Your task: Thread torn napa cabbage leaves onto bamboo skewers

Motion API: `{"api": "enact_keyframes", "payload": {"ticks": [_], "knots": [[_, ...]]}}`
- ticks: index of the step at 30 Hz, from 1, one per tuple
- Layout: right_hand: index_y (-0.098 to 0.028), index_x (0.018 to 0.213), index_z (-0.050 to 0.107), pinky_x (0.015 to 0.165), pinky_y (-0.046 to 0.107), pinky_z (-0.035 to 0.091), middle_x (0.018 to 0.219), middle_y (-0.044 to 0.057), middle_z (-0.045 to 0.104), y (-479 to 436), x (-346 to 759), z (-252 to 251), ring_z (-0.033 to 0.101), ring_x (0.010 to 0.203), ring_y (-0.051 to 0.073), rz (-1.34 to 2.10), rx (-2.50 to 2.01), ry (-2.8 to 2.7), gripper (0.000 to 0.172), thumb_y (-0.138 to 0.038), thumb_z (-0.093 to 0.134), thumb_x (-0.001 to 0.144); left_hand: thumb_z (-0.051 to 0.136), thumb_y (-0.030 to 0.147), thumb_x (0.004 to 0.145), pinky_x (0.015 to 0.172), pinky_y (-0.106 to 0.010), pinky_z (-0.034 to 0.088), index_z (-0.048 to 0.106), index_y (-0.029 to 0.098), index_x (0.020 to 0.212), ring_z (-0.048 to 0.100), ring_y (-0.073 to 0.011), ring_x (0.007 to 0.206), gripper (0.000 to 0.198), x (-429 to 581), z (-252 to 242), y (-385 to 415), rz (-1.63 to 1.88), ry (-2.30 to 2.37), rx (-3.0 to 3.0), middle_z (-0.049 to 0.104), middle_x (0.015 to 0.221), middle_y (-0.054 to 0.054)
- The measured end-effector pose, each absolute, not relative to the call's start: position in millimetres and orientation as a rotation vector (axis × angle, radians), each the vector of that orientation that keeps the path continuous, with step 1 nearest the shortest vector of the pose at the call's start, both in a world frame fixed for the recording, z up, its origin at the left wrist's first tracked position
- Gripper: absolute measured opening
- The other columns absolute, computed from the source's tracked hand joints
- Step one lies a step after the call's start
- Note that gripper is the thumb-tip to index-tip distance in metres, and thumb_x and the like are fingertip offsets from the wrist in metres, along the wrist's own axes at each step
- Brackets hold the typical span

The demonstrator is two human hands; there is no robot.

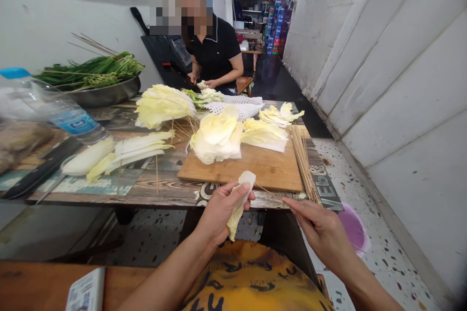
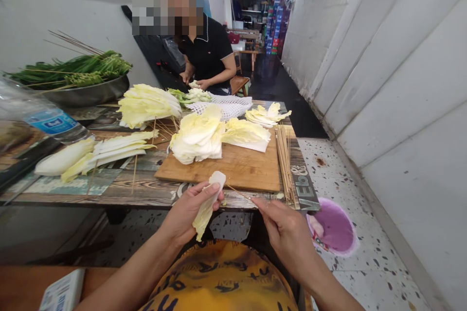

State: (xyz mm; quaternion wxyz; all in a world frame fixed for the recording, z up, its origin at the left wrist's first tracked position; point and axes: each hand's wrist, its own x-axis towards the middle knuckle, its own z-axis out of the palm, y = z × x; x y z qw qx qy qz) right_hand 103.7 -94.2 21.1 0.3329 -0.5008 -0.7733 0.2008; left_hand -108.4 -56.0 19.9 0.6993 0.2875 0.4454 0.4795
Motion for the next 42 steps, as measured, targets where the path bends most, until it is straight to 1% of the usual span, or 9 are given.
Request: {"api": "enact_keyframes", "payload": {"ticks": [6,9,16,23,30,34,38,42], "knots": [[-0.026,0.115,0.064,0.074,0.025,0.052,0.098,0.005,0.071,-96.0,104.3,22.8,0.066,0.087,0.015,0.557,-1.318,-2.003,0.031,-0.020,0.043,0.093,0.073,0.039,0.067,0.050,-0.017,0.035,0.062,0.012,0.065,0.045,-0.0051,0.050,0.029,-108.7,19.9,-55.9,1.099,1.036,0.658,0.060,0.063,0.000],[-0.026,0.116,0.063,0.073,0.024,0.052,0.097,0.005,0.071,-96.8,104.1,25.2,0.066,0.086,0.015,0.563,-1.319,-2.009,0.031,-0.021,0.042,0.093,0.074,0.039,0.065,0.050,-0.017,0.035,0.062,0.012,0.065,0.045,-0.0053,0.050,0.030,-108.7,20.6,-55.4,1.108,1.059,0.638,0.060,0.062,0.000],[-0.027,0.115,0.063,0.075,0.027,0.053,0.100,0.005,0.071,-94.5,104.2,21.8,0.066,0.088,0.017,0.533,-1.327,-2.036,0.031,-0.021,0.043,0.092,0.074,0.040,0.065,0.051,-0.018,0.035,0.064,0.013,0.067,0.045,-0.0061,0.051,0.029,-107.9,20.6,-55.3,1.080,1.040,0.647,0.062,0.065,-0.001],[-0.025,0.116,0.063,0.075,0.024,0.053,0.100,0.003,0.070,-94.4,103.9,21.2,0.066,0.089,0.015,0.512,-1.309,-2.045,0.032,-0.018,0.044,0.092,0.074,0.041,0.065,0.051,-0.019,0.034,0.064,0.013,0.064,0.044,-0.0061,0.051,0.030,-108.8,21.8,-56.6,1.083,1.052,0.683,0.060,0.063,-0.001],[-0.026,0.115,0.063,0.075,0.027,0.054,0.101,0.005,0.071,-95.2,103.6,22.4,0.067,0.089,0.017,0.528,-1.327,-2.033,0.031,-0.020,0.043,0.092,0.070,0.043,0.069,0.052,-0.020,0.032,0.065,0.014,0.065,0.043,-0.0071,0.051,0.030,-108.2,20.1,-58.3,1.076,1.116,0.783,0.057,0.059,0.000],[-0.027,0.113,0.065,0.078,0.028,0.054,0.102,0.004,0.071,-92.9,103.3,24.8,0.067,0.089,0.017,0.605,-1.335,-2.013,0.030,-0.022,0.044,0.092,0.069,0.043,0.070,0.053,-0.020,0.032,0.065,0.014,0.065,0.043,-0.0078,0.052,0.030,-109.2,19.4,-58.4,1.069,1.114,0.814,0.057,0.059,0.000],[-0.027,0.109,0.068,0.078,0.028,0.055,0.101,0.003,0.072,-88.5,104.2,27.2,0.068,0.088,0.016,0.732,-1.318,-1.967,0.028,-0.025,0.046,0.091,0.069,0.043,0.070,0.054,-0.021,0.033,0.066,0.014,0.064,0.043,-0.0085,0.052,0.030,-110.1,19.0,-58.4,1.063,1.112,0.854,0.058,0.059,-0.001],[-0.027,0.107,0.069,0.082,0.029,0.054,0.104,0.002,0.072,-84.6,107.0,27.5,0.067,0.093,0.017,0.843,-1.317,-1.941,0.028,-0.025,0.047,0.090,0.070,0.043,0.069,0.052,-0.021,0.033,0.065,0.013,0.062,0.044,-0.0082,0.050,0.031,-110.6,19.9,-59.0,1.045,1.119,0.865,0.058,0.058,-0.001]]}}
